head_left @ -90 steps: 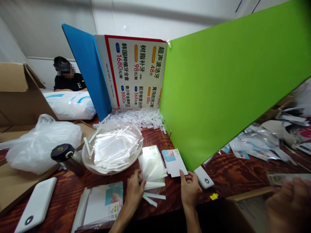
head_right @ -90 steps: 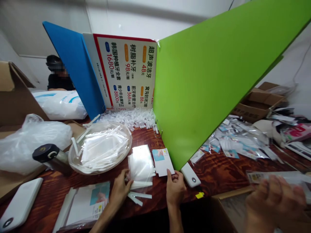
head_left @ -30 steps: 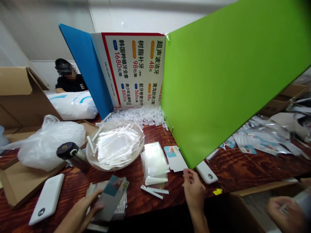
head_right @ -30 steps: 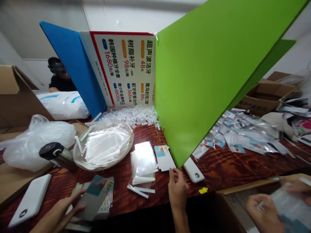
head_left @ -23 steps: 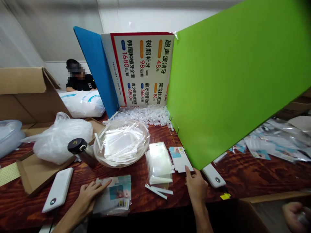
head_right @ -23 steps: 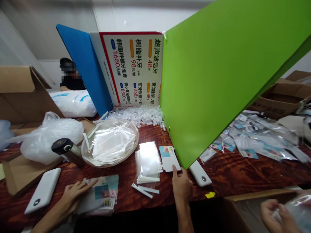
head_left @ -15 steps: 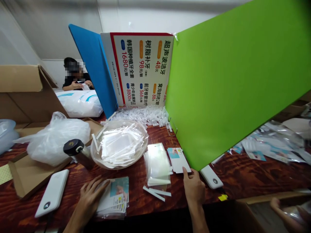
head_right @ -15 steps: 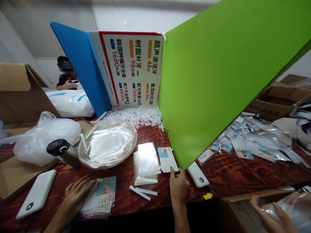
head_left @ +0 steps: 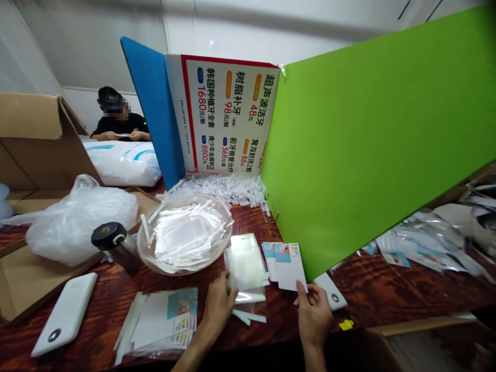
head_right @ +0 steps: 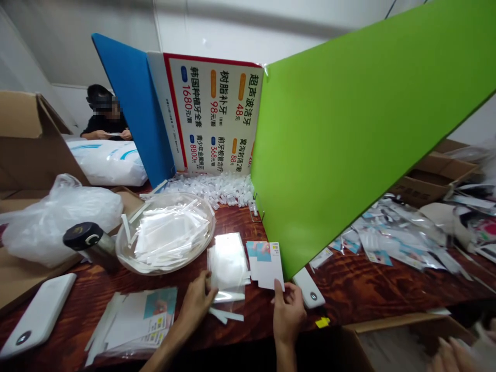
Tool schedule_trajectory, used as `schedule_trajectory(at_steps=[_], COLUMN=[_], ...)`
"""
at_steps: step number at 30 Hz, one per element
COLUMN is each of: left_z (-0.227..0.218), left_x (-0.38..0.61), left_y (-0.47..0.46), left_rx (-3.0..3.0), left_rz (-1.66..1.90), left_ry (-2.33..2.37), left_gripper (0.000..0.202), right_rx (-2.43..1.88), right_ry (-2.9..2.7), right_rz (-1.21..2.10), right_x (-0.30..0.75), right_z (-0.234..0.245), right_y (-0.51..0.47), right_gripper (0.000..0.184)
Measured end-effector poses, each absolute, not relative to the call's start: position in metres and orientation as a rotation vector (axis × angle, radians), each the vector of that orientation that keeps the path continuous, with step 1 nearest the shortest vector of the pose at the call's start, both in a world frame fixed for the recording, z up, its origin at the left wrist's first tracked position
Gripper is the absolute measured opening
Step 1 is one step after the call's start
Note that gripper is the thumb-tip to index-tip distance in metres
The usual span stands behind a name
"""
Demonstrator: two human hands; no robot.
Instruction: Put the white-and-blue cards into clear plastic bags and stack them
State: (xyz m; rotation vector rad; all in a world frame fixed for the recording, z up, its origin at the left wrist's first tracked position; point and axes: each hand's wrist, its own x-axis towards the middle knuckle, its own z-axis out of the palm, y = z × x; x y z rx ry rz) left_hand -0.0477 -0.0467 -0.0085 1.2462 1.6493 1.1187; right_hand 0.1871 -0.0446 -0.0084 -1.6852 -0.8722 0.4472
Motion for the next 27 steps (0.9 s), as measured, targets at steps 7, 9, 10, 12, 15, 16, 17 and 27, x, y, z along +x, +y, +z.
schedule_trajectory(at_steps=[7,9,10,12,15,16,17,27], left_z=[-0.007,-0.004,-0.003,0.001,0.008,0.010,0.012,0.022], left_x=[-0.073,-0.073,-0.071,-0.067,-0.059,-0.057,-0.056,-0.053], left_y=[-0.045,-0.048,-0.049,-0.051,-0.052,-0.052,-0.053,-0.065], left_rx=[0.760,0.593,0.522,0.412,0.326,0.312,0.303,0.229], left_rz=[1.220,1.243,1.258,1.292,1.320,1.326,1.333,1.427], left_ry=[1.325,1.253,1.227,1.183,1.133,1.123,1.115,1.116], left_gripper=[0.036,0.044,0.047,0.052,0.057,0.057,0.056,0.054], right_rx=[-1.409,-1.466,-1.479,-1.456,-1.390,-1.380,-1.373,-1.350], right_ry=[-0.804,-0.960,-1.058,-1.221,-1.283,-1.250,-1.202,-1.154], right_rz=[1.031,1.208,1.299,1.435,1.442,1.397,1.346,1.178], right_x=[0.213,0.213,0.210,0.198,0.172,0.164,0.157,0.140], right_z=[-0.012,-0.009,-0.007,0.000,0.007,0.008,0.008,0.006], right_y=[-0.085,-0.094,-0.097,-0.100,-0.098,-0.096,-0.094,-0.090], right_gripper=[0.055,0.050,0.047,0.044,0.042,0.042,0.042,0.041])
